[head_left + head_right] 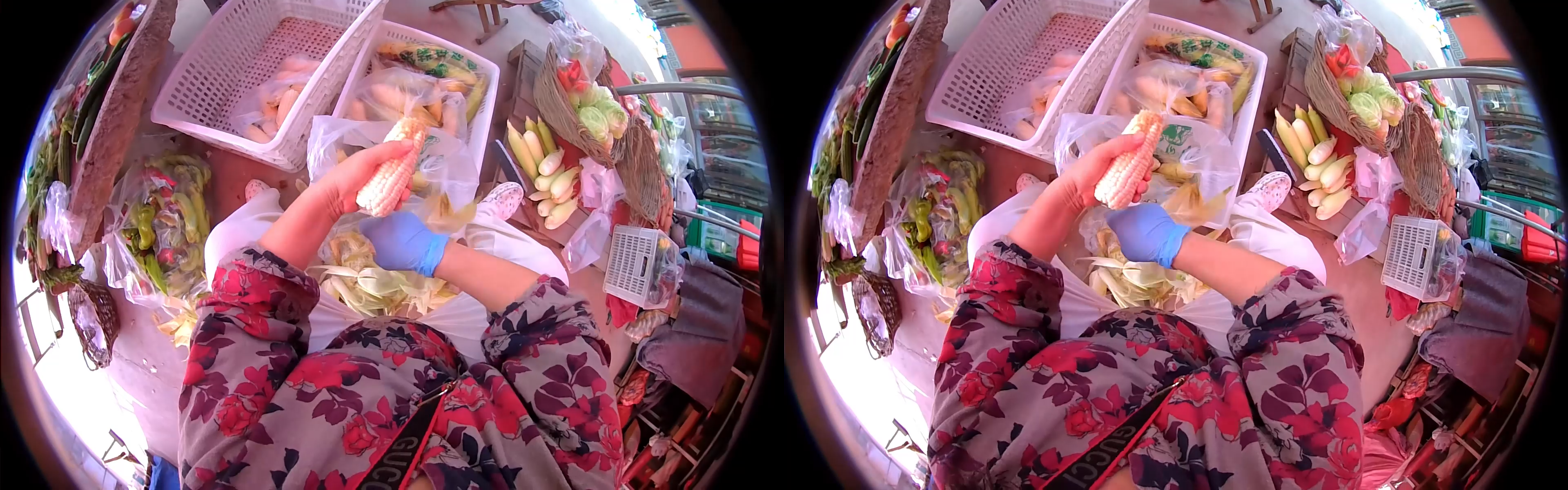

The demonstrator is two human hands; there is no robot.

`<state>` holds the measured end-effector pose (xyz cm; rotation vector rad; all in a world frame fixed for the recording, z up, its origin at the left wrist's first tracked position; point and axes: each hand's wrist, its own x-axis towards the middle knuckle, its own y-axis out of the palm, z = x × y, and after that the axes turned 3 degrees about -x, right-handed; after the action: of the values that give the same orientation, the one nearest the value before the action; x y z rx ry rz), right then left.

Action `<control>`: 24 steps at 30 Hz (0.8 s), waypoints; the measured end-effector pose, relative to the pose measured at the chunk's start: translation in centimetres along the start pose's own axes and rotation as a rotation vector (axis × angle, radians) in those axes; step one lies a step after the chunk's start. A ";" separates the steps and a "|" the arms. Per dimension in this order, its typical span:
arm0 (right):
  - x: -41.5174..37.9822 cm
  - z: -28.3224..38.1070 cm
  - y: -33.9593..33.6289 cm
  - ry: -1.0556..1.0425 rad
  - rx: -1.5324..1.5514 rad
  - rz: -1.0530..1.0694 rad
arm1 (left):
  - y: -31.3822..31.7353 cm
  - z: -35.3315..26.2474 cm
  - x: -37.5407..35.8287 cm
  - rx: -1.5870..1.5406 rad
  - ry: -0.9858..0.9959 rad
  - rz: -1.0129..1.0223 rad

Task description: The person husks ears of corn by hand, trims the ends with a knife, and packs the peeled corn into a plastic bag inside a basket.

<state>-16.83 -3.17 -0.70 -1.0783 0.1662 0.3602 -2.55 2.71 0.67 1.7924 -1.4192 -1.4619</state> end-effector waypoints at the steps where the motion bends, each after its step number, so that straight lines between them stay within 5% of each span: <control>1: -0.4 0.5 1.2 -0.038 0.014 0.078 | 0.3 1.4 0.5 0.094 -0.069 -0.020; 5: -0.4 1.7 1.4 0.003 0.309 0.128 | 0.1 1.1 0.2 -0.015 0.058 -0.054; 9: -1.6 0.2 4.2 -0.215 0.162 0.157 | -0.6 -1.1 -0.7 -0.150 0.290 -0.028; 13: 0.8 -3.8 -1.9 0.310 0.227 0.074 | -0.8 -1.2 -1.3 -0.090 0.540 -0.143; 15: 1.8 -6.6 -2.6 0.520 0.896 -0.213 | -1.2 -1.3 -1.8 0.038 0.601 -0.204; 18: 4.0 -2.7 -6.7 0.371 1.418 -0.257 | -2.2 -0.9 -1.7 0.019 0.636 -0.233; 22: 6.5 -0.8 -6.3 0.251 0.925 -0.284 | -0.3 -1.7 -5.1 0.166 0.781 -0.342; 24: 6.8 -0.6 -7.4 0.144 1.009 -0.237 | -1.4 -3.2 -6.4 0.185 0.844 -0.257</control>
<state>-7.74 -5.46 3.07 -0.1165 0.3014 -0.0407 1.42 8.00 3.66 2.3592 -0.9138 -0.5134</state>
